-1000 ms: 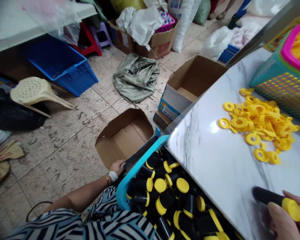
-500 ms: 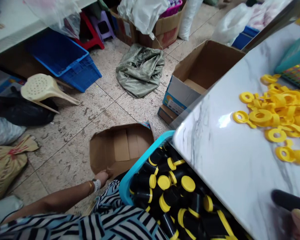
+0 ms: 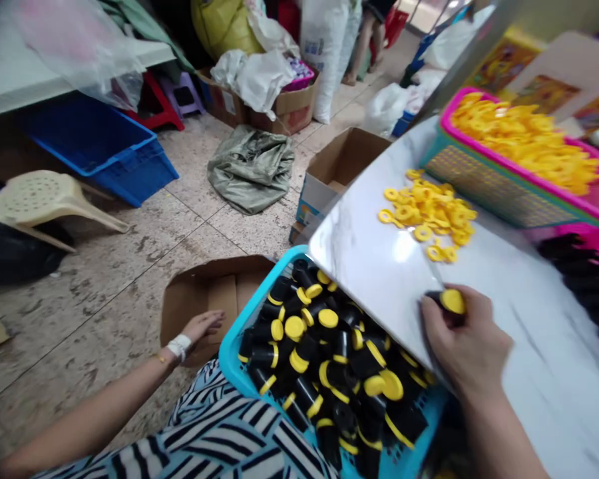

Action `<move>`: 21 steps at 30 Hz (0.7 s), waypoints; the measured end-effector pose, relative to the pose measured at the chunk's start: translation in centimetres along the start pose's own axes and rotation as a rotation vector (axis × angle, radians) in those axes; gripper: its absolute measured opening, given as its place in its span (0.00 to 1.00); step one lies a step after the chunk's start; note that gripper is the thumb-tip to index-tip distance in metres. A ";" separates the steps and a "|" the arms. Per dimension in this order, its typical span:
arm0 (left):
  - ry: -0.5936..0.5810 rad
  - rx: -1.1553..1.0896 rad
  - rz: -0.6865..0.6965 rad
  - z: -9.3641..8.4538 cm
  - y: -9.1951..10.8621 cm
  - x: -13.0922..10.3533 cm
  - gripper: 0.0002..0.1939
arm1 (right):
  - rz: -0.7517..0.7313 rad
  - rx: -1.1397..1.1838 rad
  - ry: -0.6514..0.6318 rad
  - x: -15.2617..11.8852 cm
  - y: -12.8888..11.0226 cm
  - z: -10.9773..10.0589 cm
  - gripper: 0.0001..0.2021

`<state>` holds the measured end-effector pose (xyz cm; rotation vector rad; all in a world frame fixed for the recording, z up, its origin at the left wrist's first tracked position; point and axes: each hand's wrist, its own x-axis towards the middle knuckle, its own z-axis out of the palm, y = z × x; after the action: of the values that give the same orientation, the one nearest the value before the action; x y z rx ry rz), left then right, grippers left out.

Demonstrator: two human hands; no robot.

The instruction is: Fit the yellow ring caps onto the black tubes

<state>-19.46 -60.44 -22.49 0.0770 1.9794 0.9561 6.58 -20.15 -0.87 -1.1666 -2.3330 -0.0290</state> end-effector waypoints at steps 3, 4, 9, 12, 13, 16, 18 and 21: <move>-0.013 -0.190 0.191 -0.7 6.3 -3.6 0.44 | -0.015 0.037 -0.007 0.1 0.1 0.0 0.22; -0.042 -0.340 0.303 -0.8 8.3 -5.2 0.43 | -0.022 0.054 -0.007 0.2 0.1 -0.1 0.21; -0.085 -0.123 0.693 0.9 13.9 -11.4 0.39 | -0.076 0.276 -0.013 -1.4 -0.7 -1.8 0.19; -0.203 -0.041 0.599 3.4 13.6 -11.6 0.33 | -0.079 0.500 -0.006 -4.9 -1.7 -3.7 0.15; -0.256 -0.062 0.547 4.3 13.4 -11.4 0.32 | -0.119 0.532 -0.026 -6.2 -1.8 -4.4 0.14; -0.319 -0.118 0.477 6.2 13.6 -11.0 0.33 | -0.285 0.486 -0.068 -8.8 -1.7 -6.0 0.18; -0.306 -0.094 0.506 6.7 14.2 -10.8 0.32 | -0.307 0.428 -0.099 -8.9 -1.4 -6.0 0.23; -0.298 -0.077 0.513 6.1 14.7 -10.8 0.30 | -0.410 0.422 -0.229 -7.9 -1.3 -4.4 0.29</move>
<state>-13.02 -50.91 -7.12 0.6719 1.6706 1.2595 11.42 -27.93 -0.47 -0.5001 -2.5691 0.4496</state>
